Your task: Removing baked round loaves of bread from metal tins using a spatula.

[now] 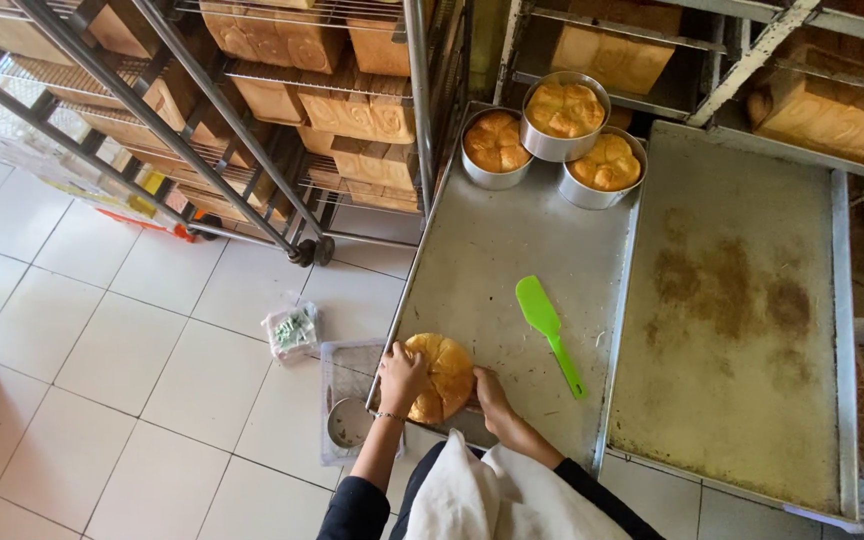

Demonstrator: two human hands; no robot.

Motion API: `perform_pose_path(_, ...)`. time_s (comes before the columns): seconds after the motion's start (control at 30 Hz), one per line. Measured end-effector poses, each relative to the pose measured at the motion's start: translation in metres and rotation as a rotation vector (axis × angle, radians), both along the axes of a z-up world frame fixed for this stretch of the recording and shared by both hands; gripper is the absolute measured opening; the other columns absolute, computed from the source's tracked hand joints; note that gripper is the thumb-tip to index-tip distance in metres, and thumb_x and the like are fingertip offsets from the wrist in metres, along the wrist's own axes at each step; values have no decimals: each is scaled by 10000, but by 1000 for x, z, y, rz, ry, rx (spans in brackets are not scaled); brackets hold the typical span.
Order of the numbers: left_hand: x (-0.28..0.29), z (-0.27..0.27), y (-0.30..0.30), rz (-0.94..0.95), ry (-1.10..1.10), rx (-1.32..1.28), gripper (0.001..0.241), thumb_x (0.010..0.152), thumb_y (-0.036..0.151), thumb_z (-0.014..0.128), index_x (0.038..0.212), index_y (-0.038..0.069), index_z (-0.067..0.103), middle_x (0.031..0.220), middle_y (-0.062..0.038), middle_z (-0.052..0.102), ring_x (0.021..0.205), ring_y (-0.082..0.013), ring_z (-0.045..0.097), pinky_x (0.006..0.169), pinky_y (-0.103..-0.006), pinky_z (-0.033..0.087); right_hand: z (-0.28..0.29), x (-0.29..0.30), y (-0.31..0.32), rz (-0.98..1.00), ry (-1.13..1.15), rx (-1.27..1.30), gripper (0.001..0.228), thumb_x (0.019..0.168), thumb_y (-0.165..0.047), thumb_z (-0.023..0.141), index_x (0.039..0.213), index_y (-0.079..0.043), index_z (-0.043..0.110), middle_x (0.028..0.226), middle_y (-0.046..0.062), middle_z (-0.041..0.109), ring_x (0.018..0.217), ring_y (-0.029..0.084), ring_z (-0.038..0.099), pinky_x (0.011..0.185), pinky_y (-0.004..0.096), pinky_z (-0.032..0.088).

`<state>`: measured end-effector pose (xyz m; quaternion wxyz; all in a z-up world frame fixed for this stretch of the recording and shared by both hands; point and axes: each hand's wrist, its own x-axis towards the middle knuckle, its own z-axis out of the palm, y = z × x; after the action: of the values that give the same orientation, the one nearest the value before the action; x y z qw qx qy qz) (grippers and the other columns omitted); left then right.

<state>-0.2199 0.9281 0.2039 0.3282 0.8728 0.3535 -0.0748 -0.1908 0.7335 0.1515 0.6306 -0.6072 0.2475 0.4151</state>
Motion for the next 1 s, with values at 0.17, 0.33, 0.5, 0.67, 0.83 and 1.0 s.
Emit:
perform_pose_path(0.17, 2, -11, 22, -49, -23, -40, 599, 913, 449, 606, 1367, 70, 513, 1143, -328, 658, 1088, -500, 639, 952, -534, 523, -12, 1, -14, -50, -75, 160, 426, 998, -421, 393, 1075, -128, 692, 954, 29, 747, 786, 182, 696, 723, 368, 553)
perform_pose_path(0.33, 4, -29, 42, -79, -1, -142, 573, 916, 456, 595, 1361, 99, 549, 1048, -300, 715, 1039, -469, 671, 903, -523, 542, -11, -1, -34, 39, -416, 453, 471, 1063, -479, 472, 1204, -89, 694, 1068, -28, 692, 920, 119, 629, 832, 320, 522)
perform_pose_path(0.5, 9, -21, 34, -76, -68, -403, 534, 915, 461, 613, 1313, 106, 593, 966, -200, 765, 903, -302, 747, 809, -406, 588, -146, 18, -54, -188, -151, 449, 505, 1124, -518, 450, 1244, -55, 612, 1017, 92, 528, 798, 263, 531, 554, 384, 330)
perform_pose_path(0.67, 22, 14, 6, -55, -153, -616, 459, 938, 417, 571, 1288, 126, 632, 978, -109, 750, 848, -200, 716, 727, -355, 576, 61, 15, -39, -357, -10, 766, 601, 1026, -515, 422, 1378, -50, 569, 1348, 141, 648, 1219, 279, 643, 1061, 456, 508)
perform_pose_path(0.83, 41, 45, -4, 42, -51, -823, 440, 958, 450, 497, 1283, 179, 622, 1002, -38, 711, 832, -196, 679, 672, -369, 543, 82, 12, -70, -561, 31, 836, 571, 1029, -555, 414, 1382, -127, 548, 1372, 96, 613, 1263, 275, 591, 1083, 492, 469)
perform_pose_path(1.0, 46, 32, -28, -37, 4, -1059, 611, 1019, 606, 451, 1275, 112, 703, 1021, -33, 701, 848, -145, 628, 719, -316, 532, 121, 10, -94, -596, 87, 910, 660, 969, -635, 427, 1374, -136, 573, 1361, 116, 629, 1236, 320, 598, 1038, 512, 488)
